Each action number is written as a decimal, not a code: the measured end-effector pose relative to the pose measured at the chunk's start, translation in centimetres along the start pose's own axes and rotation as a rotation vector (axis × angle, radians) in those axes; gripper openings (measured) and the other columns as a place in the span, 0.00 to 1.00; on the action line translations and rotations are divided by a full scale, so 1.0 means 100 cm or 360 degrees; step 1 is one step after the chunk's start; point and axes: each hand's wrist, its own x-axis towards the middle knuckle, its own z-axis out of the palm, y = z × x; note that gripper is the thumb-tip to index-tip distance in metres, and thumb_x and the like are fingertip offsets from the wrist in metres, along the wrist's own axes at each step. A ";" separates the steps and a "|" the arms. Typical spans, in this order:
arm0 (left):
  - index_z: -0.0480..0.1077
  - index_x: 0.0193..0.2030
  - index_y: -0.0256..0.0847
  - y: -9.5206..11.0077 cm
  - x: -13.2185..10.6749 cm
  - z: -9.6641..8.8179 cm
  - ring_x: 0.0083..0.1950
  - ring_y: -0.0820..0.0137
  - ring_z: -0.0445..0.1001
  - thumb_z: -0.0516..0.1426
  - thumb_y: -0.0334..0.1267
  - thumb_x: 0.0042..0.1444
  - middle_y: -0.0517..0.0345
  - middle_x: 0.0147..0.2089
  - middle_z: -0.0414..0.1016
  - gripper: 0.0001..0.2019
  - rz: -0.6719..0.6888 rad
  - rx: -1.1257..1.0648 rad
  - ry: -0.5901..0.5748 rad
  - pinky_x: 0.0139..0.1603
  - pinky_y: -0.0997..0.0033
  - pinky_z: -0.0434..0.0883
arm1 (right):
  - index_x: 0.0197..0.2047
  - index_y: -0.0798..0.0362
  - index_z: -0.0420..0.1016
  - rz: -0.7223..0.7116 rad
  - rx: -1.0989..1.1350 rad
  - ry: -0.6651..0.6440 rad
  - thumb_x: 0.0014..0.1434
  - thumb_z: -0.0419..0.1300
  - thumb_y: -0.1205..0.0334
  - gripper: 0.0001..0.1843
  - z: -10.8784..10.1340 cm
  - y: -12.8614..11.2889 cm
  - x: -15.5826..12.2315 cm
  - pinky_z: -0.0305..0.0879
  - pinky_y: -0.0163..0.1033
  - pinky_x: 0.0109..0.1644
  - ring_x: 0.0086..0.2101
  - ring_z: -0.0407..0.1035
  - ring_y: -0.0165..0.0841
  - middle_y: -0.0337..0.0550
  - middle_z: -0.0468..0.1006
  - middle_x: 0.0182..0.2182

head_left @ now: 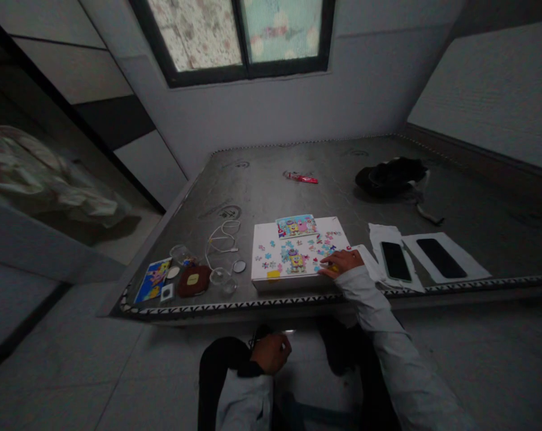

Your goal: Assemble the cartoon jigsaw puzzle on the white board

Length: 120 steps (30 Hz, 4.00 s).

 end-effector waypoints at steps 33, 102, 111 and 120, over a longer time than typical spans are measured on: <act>0.72 0.53 0.38 0.027 0.020 0.002 0.51 0.64 0.76 0.57 0.45 0.65 0.50 0.53 0.75 0.15 -0.0134 0.0152 -0.0180 0.53 0.56 0.75 | 0.46 0.43 0.82 -0.0112 0.0205 0.0022 0.63 0.60 0.52 0.13 0.010 -0.011 0.016 0.45 0.46 0.44 0.43 0.69 0.39 0.44 0.80 0.41; 0.76 0.38 0.49 0.078 0.055 -0.200 0.37 0.66 0.76 0.63 0.54 0.56 0.65 0.36 0.80 0.12 0.0002 0.0006 0.1036 0.33 0.68 0.62 | 0.34 0.42 0.82 0.0230 0.0110 -0.0582 0.56 0.61 0.57 0.07 0.008 -0.090 0.128 0.48 0.54 0.54 0.38 0.75 0.39 0.35 0.84 0.31; 0.75 0.37 0.47 0.079 0.045 -0.197 0.36 0.68 0.75 0.61 0.53 0.58 0.64 0.34 0.79 0.13 -0.0047 -0.0062 0.1001 0.33 0.69 0.61 | 0.34 0.43 0.83 0.0233 0.0043 -0.0565 0.58 0.62 0.57 0.07 0.002 -0.092 0.128 0.50 0.51 0.50 0.38 0.75 0.40 0.36 0.84 0.30; 0.69 0.58 0.53 0.074 0.041 -0.196 0.42 0.67 0.77 0.55 0.47 0.66 0.60 0.47 0.76 0.15 0.0246 0.0384 0.0939 0.38 0.68 0.70 | 0.39 0.44 0.82 0.0092 0.0027 -0.0431 0.62 0.57 0.57 0.11 -0.007 -0.078 0.128 0.47 0.48 0.45 0.41 0.73 0.42 0.40 0.82 0.37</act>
